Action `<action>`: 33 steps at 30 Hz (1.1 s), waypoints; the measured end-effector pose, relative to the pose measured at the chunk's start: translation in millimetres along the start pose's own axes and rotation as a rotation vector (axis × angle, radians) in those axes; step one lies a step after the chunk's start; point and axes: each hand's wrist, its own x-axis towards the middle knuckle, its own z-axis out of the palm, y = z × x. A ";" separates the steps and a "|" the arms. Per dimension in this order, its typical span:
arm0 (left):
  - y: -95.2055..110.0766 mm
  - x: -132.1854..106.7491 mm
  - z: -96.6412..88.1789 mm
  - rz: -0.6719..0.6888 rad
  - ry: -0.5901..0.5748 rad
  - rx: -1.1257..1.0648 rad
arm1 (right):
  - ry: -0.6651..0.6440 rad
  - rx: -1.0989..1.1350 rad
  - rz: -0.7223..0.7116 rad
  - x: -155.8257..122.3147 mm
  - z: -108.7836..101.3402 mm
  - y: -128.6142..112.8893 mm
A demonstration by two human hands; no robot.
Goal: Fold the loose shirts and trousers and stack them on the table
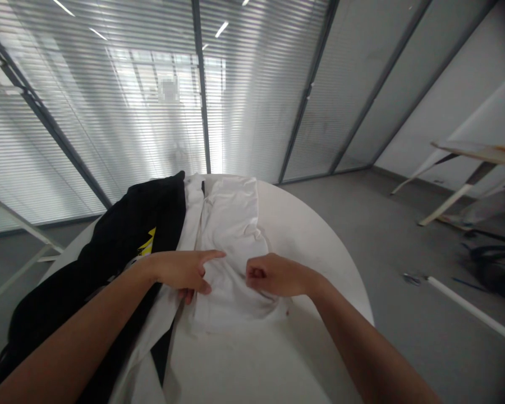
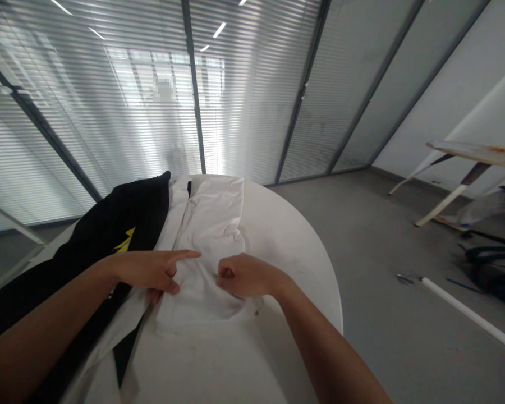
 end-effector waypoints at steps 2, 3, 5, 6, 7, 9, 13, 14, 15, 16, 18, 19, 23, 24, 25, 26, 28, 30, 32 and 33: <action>-1.3 -3.0 -4.5 0.055 -0.016 -0.135 | 0.193 -0.197 0.163 5.1 1.5 9.9; -2.0 -4.0 -6.6 0.093 -0.010 -0.197 | 0.260 -0.272 0.258 7.3 2.1 15.3; -3.7 -5.2 -9.7 0.155 -0.022 -0.293 | 0.327 -0.334 0.429 10.2 2.4 25.4; -4.8 -5.2 -10.6 0.167 -0.055 -0.324 | 0.341 -0.333 0.488 10.6 2.1 29.3; -6.1 -4.9 -11.3 0.162 -0.105 -0.340 | 0.348 -0.325 0.523 10.3 1.3 32.2; -9.3 -3.5 -11.9 0.112 -0.222 -0.331 | 0.313 -0.305 0.495 7.9 -0.9 34.2; -16.9 -0.3 -13.4 0.012 -0.368 -0.260 | 0.048 -0.258 0.236 -0.8 -5.7 27.1; -18.6 0.3 -14.3 -0.003 -0.372 -0.242 | -0.011 -0.238 0.183 -2.9 -6.5 24.8; -20.3 0.9 -15.5 -0.014 -0.361 -0.221 | -0.058 -0.205 0.148 -4.8 -7.1 23.0; -21.8 1.5 -16.7 -0.021 -0.339 -0.200 | -0.104 -0.155 0.130 -6.5 -7.2 21.7; -24.5 3.0 -19.5 -0.012 -0.280 -0.181 | -0.233 0.002 0.149 -9.0 -6.7 21.6; -25.5 4.0 -20.8 0.005 -0.250 -0.179 | -0.314 0.096 0.179 -10.0 -6.2 22.5; -26.7 8.9 -22.7 0.058 -0.223 -0.113 | -0.589 0.380 0.259 -13.0 -4.9 27.9; -25.8 9.7 -22.1 0.056 -0.252 -0.066 | -0.643 0.410 0.253 -13.8 -5.3 28.5; -24.4 9.9 -21.1 0.052 -0.293 -0.012 | -0.697 0.428 0.243 -14.7 -5.9 28.5; -22.4 9.6 -19.7 0.051 -0.334 0.043 | -0.744 0.440 0.229 -15.4 -6.7 28.0; -17.5 7.4 -16.3 0.052 -0.401 0.135 | -0.765 0.462 0.203 -15.5 -8.3 26.4; -12.9 5.1 -13.1 0.044 -0.425 0.165 | -0.589 0.450 0.178 -12.6 -9.3 26.2; -10.8 5.4 -10.9 0.047 -0.377 0.153 | -0.221 0.299 0.178 -6.3 -9.4 29.0; -11.1 7.2 -10.2 0.060 -0.317 0.145 | -0.028 0.172 0.197 -2.4 -9.2 31.6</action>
